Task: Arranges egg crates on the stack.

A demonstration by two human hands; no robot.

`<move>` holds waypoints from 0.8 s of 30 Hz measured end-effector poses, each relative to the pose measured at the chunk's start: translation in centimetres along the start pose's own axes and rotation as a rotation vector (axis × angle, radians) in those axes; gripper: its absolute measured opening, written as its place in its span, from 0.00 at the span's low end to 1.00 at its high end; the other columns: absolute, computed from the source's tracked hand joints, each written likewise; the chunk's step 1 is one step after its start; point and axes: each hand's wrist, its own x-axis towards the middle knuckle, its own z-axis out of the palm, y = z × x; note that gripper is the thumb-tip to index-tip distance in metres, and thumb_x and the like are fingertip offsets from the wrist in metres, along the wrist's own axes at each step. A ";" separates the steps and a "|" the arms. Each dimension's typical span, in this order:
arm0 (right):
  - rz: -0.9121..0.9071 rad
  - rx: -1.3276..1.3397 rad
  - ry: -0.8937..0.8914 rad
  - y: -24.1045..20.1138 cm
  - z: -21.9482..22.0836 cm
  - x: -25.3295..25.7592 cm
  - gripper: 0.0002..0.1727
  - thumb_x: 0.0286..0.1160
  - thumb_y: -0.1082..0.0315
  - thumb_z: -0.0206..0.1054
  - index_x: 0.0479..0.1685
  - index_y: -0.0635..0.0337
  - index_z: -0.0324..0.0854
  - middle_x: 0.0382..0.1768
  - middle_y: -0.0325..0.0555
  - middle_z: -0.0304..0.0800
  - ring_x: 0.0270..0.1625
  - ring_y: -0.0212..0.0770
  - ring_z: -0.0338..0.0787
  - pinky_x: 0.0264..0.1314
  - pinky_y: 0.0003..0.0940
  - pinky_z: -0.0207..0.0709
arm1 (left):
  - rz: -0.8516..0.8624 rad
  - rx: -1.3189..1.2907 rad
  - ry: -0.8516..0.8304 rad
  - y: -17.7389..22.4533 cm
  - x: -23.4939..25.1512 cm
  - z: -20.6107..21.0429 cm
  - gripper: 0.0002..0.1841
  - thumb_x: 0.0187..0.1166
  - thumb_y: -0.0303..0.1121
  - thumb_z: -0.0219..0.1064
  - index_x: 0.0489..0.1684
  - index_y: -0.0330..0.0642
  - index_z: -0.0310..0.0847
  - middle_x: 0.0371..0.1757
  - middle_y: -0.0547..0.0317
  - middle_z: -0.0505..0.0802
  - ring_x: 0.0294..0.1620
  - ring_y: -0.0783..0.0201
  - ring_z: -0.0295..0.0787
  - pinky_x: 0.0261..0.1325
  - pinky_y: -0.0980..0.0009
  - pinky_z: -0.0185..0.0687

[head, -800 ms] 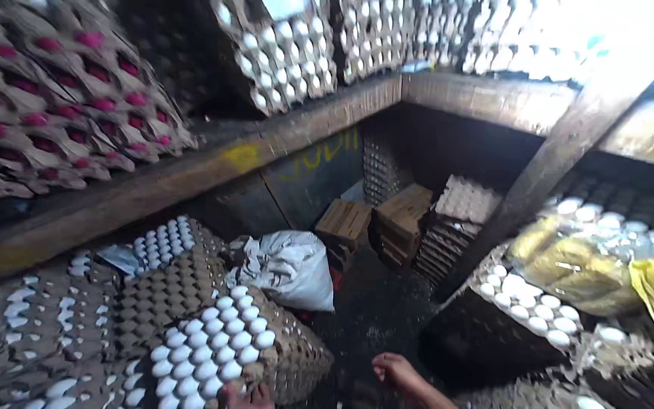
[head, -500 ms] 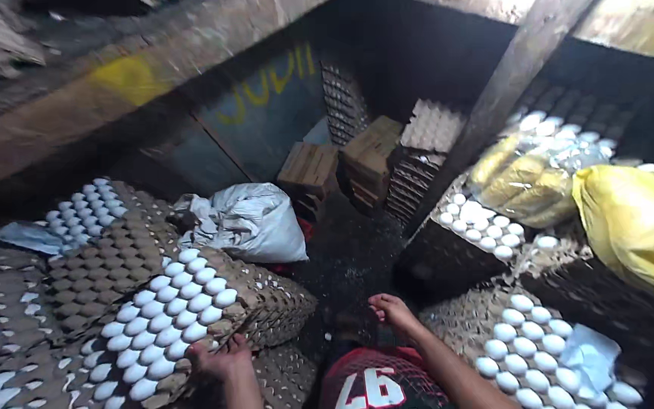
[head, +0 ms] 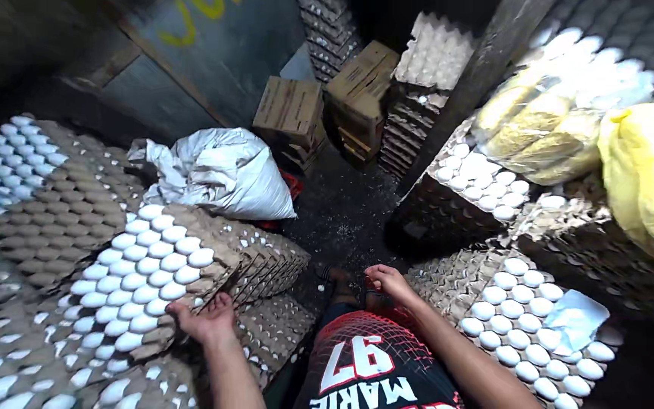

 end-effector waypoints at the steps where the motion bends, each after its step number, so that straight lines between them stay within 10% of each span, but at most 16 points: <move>1: -0.010 -0.017 -0.005 -0.4 0.5 0.1 0.16 0.87 0.61 0.60 0.60 0.62 0.84 0.40 0.45 0.89 0.35 0.35 0.86 0.39 0.32 0.82 | -0.027 0.009 -0.012 0.4 -0.2 -0.2 0.47 0.78 0.72 0.54 0.88 0.47 0.52 0.80 0.43 0.75 0.74 0.48 0.81 0.71 0.50 0.82; 14: 0.007 -0.102 -0.163 -3.2 6.7 5.1 0.17 0.89 0.57 0.60 0.61 0.58 0.85 0.47 0.47 0.93 0.45 0.39 0.93 0.49 0.38 0.88 | -0.058 0.010 -0.011 5.8 1.1 -2.9 0.42 0.76 0.55 0.72 0.87 0.49 0.56 0.80 0.42 0.77 0.76 0.42 0.81 0.74 0.44 0.82; 24: 0.004 -0.213 -0.423 -9.3 16.3 8.2 0.19 0.92 0.56 0.56 0.64 0.60 0.82 0.48 0.51 0.93 0.48 0.44 0.94 0.52 0.41 0.89 | -0.036 -0.150 0.169 7.3 1.5 -3.5 0.56 0.64 0.86 0.48 0.89 0.54 0.55 0.80 0.44 0.78 0.73 0.42 0.81 0.70 0.39 0.80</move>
